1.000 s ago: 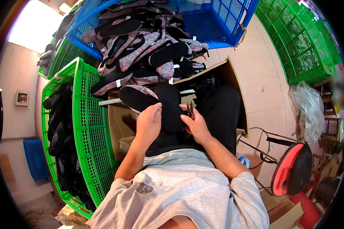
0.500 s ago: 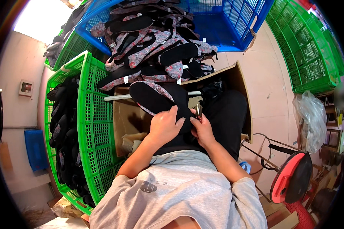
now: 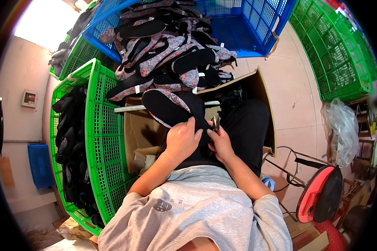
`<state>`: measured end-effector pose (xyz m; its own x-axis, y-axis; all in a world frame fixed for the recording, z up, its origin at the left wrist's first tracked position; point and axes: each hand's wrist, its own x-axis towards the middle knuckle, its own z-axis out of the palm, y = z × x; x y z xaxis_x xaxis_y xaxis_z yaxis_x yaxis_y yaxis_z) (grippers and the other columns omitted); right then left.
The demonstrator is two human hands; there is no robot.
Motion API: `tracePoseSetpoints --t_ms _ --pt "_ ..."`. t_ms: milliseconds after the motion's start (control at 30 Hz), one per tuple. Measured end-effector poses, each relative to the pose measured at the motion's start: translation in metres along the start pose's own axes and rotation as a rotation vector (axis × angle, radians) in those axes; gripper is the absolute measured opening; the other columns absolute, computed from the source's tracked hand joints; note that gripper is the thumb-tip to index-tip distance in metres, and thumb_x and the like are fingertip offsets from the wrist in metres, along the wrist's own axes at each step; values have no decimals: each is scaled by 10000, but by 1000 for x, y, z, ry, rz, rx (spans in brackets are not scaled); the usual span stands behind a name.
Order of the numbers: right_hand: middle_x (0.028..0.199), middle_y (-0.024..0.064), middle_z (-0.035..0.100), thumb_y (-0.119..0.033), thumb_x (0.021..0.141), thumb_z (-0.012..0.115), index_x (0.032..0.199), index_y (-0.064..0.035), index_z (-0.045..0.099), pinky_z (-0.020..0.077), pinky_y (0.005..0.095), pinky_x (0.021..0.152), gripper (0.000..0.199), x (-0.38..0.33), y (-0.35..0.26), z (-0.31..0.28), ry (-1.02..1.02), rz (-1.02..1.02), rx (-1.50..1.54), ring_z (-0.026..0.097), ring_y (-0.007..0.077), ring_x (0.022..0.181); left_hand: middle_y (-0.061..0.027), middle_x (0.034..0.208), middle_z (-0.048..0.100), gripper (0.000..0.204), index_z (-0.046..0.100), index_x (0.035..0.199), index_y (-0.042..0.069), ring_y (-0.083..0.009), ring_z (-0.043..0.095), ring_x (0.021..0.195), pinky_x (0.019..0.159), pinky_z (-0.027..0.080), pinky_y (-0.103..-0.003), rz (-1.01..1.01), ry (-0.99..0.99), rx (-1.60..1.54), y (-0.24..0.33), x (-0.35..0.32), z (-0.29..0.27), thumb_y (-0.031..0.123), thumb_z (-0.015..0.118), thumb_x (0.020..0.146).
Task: The person assembles slippers by hand, attaching a patterned fabric upper to a black sole. They repeatedly pick up a slipper, align the parts, and press them together, handling items one at a time while seated among baskets of components.
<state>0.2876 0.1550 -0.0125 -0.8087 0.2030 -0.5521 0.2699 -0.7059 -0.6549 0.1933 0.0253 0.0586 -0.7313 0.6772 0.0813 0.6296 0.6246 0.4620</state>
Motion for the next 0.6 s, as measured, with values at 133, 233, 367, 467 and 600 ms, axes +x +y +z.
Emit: tracePoseSetpoints --t_ms 133,233,367,467,600 --pt "834 -22 553 -106 983 577 1325 -102 537 301 206 425 344 0 1 -2 -6 3 17 402 56 479 -173 708 637 314 584 975 -15 -357 658 702 636 530 -439 25 21 4 0 0 2 203 739 810" --pt "830 -26 552 -110 985 575 1319 -106 541 296 205 425 335 1 2 -4 -9 10 15 396 55 479 -173 717 642 327 591 998 -16 -362 658 702 639 527 -444 20 12 8 0 1 3 204 742 810" --pt "827 -33 549 -121 986 578 1321 -110 543 282 202 428 337 1 4 -6 -19 9 18 386 49 480 -188 724 647 312 592 1008 -9 -383 655 710 644 517 -472 -6 -37 -16 -7 2 4 197 734 821" --pt "786 -40 480 -118 989 572 1335 -90 529 279 215 420 349 -2 -1 -1 -8 15 12 364 49 461 -215 738 647 257 594 1013 2 -413 648 738 651 499 -501 -25 -83 -62 -12 5 1 182 693 859" --pt "786 -50 457 -146 995 573 1341 -85 525 283 215 425 354 -6 -9 3 -26 9 7 362 42 469 -215 754 646 182 604 1004 11 -422 639 753 654 488 -501 -47 -62 -115 -20 7 -2 159 639 904"
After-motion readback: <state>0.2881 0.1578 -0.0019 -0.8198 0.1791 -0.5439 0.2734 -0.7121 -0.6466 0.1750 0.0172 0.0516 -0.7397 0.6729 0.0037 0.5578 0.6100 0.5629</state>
